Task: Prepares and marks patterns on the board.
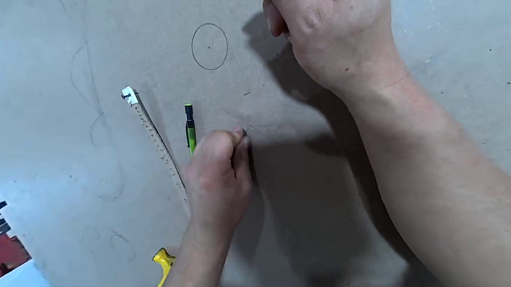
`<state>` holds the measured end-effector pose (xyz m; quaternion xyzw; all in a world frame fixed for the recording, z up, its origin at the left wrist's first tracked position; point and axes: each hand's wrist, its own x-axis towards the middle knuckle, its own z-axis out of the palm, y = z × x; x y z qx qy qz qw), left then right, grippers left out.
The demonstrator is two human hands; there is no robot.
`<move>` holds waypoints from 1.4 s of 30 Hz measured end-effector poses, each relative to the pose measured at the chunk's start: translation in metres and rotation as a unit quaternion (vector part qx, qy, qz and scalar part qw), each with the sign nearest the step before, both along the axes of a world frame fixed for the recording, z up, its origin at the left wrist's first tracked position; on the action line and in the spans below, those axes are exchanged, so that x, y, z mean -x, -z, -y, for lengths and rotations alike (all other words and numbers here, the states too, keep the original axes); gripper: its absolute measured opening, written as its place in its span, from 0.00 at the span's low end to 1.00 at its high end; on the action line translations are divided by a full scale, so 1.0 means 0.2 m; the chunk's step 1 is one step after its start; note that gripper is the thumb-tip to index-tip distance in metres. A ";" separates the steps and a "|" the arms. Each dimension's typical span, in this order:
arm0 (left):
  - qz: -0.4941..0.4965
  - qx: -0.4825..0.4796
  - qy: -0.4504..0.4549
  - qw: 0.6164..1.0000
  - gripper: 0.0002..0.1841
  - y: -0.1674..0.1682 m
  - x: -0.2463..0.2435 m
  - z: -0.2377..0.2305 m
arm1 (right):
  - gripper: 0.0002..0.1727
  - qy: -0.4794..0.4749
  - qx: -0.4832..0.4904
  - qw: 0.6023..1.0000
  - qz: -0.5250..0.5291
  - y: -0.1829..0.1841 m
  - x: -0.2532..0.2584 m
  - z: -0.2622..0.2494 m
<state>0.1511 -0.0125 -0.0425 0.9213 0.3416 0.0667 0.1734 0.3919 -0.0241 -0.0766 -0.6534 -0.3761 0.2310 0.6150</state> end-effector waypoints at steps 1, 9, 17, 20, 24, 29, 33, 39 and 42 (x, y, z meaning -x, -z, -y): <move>-0.001 0.012 -0.003 1.000 0.07 0.00 0.05 0.05 | 0.18 -0.004 0.004 1.000 -0.004 0.00 0.00 0.00; -0.022 0.091 -0.022 0.995 0.10 -0.06 0.14 0.08 | 0.19 -0.027 0.012 0.999 -0.032 0.00 -0.01 0.01; -0.053 -0.005 -0.075 0.996 0.39 -0.05 0.11 0.19 | 0.20 -0.037 -0.009 0.998 -0.040 0.01 -0.01 0.00; -0.055 0.043 0.030 0.997 0.46 0.08 0.01 0.47 | 0.20 -0.043 -0.016 0.998 -0.041 0.00 -0.01 0.00; -0.021 0.158 0.205 0.966 0.33 0.07 0.13 0.70 | 0.21 -0.042 -0.023 0.998 -0.046 0.01 -0.02 0.00; 0.053 0.021 -0.015 0.998 0.25 0.00 0.30 0.31 | 0.20 -0.044 -0.037 0.997 -0.052 0.00 -0.02 -0.01; -0.149 0.043 -0.220 0.963 0.25 -0.11 0.32 -0.12 | 0.20 -0.048 -0.036 0.997 -0.053 0.01 -0.02 0.00; 0.108 0.298 -0.277 0.907 0.02 -0.12 0.28 -0.10 | 0.19 -0.050 -0.039 0.997 -0.052 0.01 -0.02 0.00; 0.413 0.376 -0.267 0.785 0.06 0.01 0.16 0.11 | 0.19 -0.055 -0.037 0.997 -0.041 0.01 -0.01 -0.01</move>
